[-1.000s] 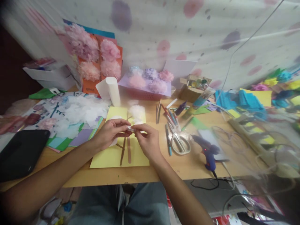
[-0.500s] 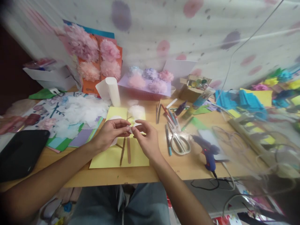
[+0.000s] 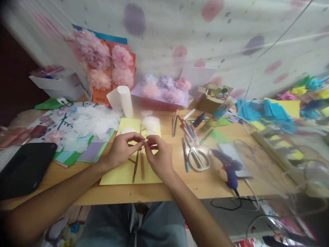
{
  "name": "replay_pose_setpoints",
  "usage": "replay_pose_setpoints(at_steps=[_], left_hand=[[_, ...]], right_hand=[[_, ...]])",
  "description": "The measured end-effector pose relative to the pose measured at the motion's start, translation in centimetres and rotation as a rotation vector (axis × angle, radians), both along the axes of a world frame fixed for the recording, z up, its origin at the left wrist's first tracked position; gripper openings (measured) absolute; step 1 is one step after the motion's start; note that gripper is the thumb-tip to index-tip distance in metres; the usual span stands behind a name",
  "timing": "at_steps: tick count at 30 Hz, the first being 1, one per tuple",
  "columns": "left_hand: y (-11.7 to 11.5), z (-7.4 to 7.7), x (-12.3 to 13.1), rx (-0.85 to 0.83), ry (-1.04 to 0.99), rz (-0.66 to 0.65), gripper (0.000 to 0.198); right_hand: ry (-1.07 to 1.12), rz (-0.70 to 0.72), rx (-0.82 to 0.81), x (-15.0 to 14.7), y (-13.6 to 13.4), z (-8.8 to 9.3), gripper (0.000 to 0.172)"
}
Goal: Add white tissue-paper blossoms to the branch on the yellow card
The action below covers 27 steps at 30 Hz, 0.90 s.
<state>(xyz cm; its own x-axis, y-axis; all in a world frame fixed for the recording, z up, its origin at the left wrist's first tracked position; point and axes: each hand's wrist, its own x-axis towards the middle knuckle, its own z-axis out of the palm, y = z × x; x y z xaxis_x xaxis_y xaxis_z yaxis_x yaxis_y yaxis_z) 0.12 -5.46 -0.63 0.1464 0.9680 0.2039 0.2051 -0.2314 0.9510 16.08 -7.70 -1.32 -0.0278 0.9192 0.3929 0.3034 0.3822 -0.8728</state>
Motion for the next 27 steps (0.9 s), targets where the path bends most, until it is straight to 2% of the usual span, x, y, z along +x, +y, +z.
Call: replay_pose_setpoints(at_steps=[5, 11, 16, 19, 24, 27], left_hand=[[-0.4, 0.1, 0.1, 0.028, 0.025, 0.003, 0.013], [-0.4, -0.5, 0.0, 0.022, -0.002, -0.02, 0.024], [-0.6, -0.3, 0.1, -0.014, -0.039, -0.052, 0.031], [-0.4, -0.4, 0.1, -0.013, -0.037, -0.044, 0.027], [0.4, -0.8, -0.2, -0.124, -0.136, -0.084, 0.026], [0.4, -0.8, -0.3, -0.131, -0.063, -0.116, 0.03]], right_hand=[[0.098, 0.026, -0.072, 0.4, 0.2, -0.2, 0.015], [0.154, 0.076, -0.052, 0.7, 0.0, -0.4, 0.013], [0.078, 0.05, -0.015, 0.7, -0.2, -0.2, 0.016], [0.077, 0.048, -0.014, 0.7, -0.2, -0.2, 0.016], [0.1, 0.004, -0.101, 0.8, 0.2, -0.2, 0.013], [0.087, 0.039, -0.163, 0.9, 0.6, -0.2, 0.017]])
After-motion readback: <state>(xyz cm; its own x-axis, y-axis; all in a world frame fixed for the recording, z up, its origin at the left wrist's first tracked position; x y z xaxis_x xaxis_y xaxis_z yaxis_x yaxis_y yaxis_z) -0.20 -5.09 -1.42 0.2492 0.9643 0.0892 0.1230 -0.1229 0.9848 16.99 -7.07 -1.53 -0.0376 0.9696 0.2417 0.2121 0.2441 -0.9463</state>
